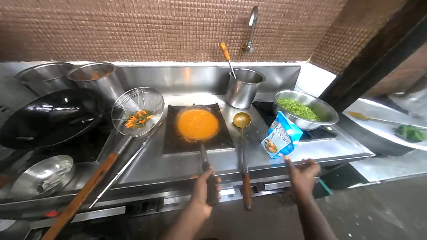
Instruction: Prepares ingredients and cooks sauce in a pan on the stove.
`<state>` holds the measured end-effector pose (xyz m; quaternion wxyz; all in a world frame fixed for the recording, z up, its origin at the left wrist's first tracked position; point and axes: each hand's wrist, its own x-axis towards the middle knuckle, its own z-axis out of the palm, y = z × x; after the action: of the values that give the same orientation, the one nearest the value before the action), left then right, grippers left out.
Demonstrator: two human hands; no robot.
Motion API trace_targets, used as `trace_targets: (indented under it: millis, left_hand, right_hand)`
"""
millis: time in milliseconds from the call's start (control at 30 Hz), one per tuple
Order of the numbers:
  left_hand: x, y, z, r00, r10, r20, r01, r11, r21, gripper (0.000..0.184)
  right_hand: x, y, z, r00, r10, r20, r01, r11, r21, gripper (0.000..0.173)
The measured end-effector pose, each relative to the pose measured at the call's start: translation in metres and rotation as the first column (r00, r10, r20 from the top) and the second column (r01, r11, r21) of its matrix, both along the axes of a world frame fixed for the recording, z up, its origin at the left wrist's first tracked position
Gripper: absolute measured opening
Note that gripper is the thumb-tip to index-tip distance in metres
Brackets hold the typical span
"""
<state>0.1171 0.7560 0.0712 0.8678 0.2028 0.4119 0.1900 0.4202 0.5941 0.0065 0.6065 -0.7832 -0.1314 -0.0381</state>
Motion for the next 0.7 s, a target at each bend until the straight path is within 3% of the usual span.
trace_targets:
  millis: [67,100,133,267,433,500,600,700]
  left_hand:
    - [-0.002,-0.001,0.0,1.0,-0.007,0.007,0.007,1.0,0.001,0.033]
    - [-0.003,-0.001,0.0,1.0,-0.012,0.019,0.012,1.0,-0.003,0.032]
    - [-0.004,0.0,-0.002,0.999,-0.012,0.036,0.012,1.0,-0.012,0.032]
    - [-0.01,0.004,-0.005,0.997,-0.011,0.074,0.014,0.999,-0.036,0.033]
    - [-0.02,0.008,-0.01,0.994,-0.03,0.105,0.034,0.999,-0.033,0.032]
    - [-0.023,0.011,-0.011,0.991,-0.05,0.127,0.054,0.998,-0.034,0.03]
    - [-0.022,0.018,-0.014,0.987,-0.078,0.142,0.088,0.994,-0.067,0.03]
    - [-0.014,0.027,-0.017,0.98,-0.108,0.167,0.127,0.986,-0.107,0.032]
  right_hand:
    - [0.039,0.011,0.018,1.0,-0.031,0.004,0.03,0.997,0.066,0.108]
    - [0.054,0.018,0.022,1.0,-0.005,-0.003,0.006,0.997,0.08,0.108]
    - [0.068,0.024,0.022,0.999,0.038,-0.001,-0.038,0.996,0.085,0.101]
    - [0.094,0.043,0.004,0.987,0.141,0.081,-0.143,0.989,0.022,0.041]
    - [0.088,0.057,0.02,0.986,0.115,0.124,-0.114,0.993,-0.013,0.029]
    - [0.084,0.062,0.053,0.966,0.157,0.204,-0.134,0.983,-0.122,0.031]
    - [0.064,0.081,0.134,0.926,0.304,0.225,-0.203,0.901,-0.383,0.033]
    - [0.035,0.125,0.202,0.849,0.508,0.143,-0.285,0.669,-0.687,0.031]
